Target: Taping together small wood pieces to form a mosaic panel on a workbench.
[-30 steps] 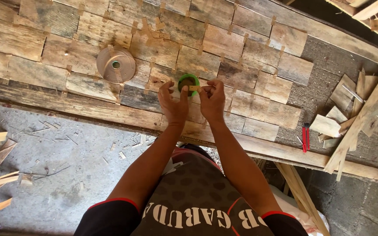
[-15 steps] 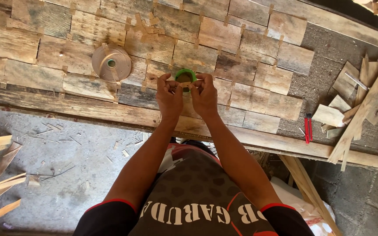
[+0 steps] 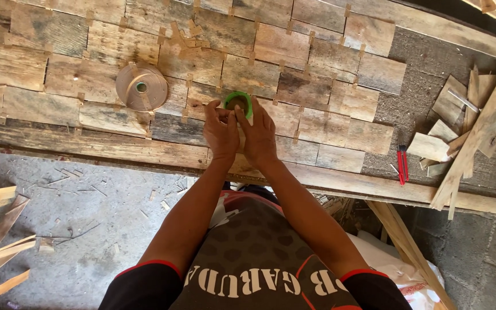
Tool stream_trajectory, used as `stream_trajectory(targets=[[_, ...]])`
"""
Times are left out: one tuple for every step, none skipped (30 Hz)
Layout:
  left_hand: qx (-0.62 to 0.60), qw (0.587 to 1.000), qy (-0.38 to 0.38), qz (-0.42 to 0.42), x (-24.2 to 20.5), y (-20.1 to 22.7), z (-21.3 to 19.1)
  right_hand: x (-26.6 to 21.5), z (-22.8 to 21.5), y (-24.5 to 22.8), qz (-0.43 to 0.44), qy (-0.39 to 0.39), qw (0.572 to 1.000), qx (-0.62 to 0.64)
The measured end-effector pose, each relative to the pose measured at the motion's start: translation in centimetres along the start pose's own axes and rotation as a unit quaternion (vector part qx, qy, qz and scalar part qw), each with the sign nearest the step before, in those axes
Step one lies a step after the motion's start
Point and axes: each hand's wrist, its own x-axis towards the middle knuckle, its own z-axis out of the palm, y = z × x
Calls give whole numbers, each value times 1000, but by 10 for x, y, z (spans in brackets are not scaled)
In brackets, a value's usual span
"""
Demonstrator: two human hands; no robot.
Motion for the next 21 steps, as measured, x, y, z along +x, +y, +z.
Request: stream_trajectory(targets=[[0, 1000, -1, 1, 1, 0, 1, 1, -3, -3, 1, 1, 1000, 0], [-4, 1000, 0, -13, 1, -1, 1, 2, -6, -7, 12, -17, 1000, -4], [-10, 1000, 1, -25, 2, -1, 2, 4, -9, -9, 21, -34, 999, -10], [-10, 1000, 1, -24, 4, -8, 4, 4, -7, -8, 21, -32, 999, -10], [-36, 999, 16, -35, 5, -14, 7, 4, -5, -6, 32, -41, 998, -23], [-62, 996, 32, -46, 6, -20, 10, 4, -3, -4, 44, -50, 997, -37], [-62, 997, 32, -44, 7, -18, 6, 3, 1, 0, 43, -48, 997, -36], [-91, 994, 44, -44, 7, -15, 2, 1, 5, 4, 36, -19, 998, -41], [-119, 990, 55, -44, 7, -13, -2, -1, 10, 9, 29, 9, 998, -46], [-119, 990, 55, -42, 3, -5, -5, -3, 4, 9, 28, 10, 998, -46], [-137, 988, 38, -56, -1, 3, -9, -5, -1, 10, 29, 52, 998, 11], [-156, 985, 21, -71, -6, 11, -13, -7, -6, 10, 30, 94, 993, 68], [-155, 985, 23, -70, -14, 9, -11, -8, -10, 14, 28, 94, 993, 69], [-193, 979, 7, -66, -23, 7, -9, -9, -14, 17, 53, 102, 978, 172], [-229, 971, -10, -63, -33, 5, -6, -11, -18, 21, 77, 106, 953, 274], [-228, 972, -8, -62, -43, 6, 0, -16, -18, 28, 76, 105, 953, 275], [-256, 964, -20, -75, -52, 7, 6, -21, -19, 36, 109, 72, 925, 356], [-284, 954, -32, -87, -60, 8, 12, -26, -20, 43, 141, 37, 889, 433], [-286, 954, -28, -84, -69, 8, 19, -33, -12, 56, 136, 37, 890, 433], [-277, 956, -34, -93, -77, 6, 26, -40, -5, 70, 152, 19, 861, 484], [-267, 957, -40, -105, -88, 5, 32, -49, 3, 84, 171, -2, 828, 534]])
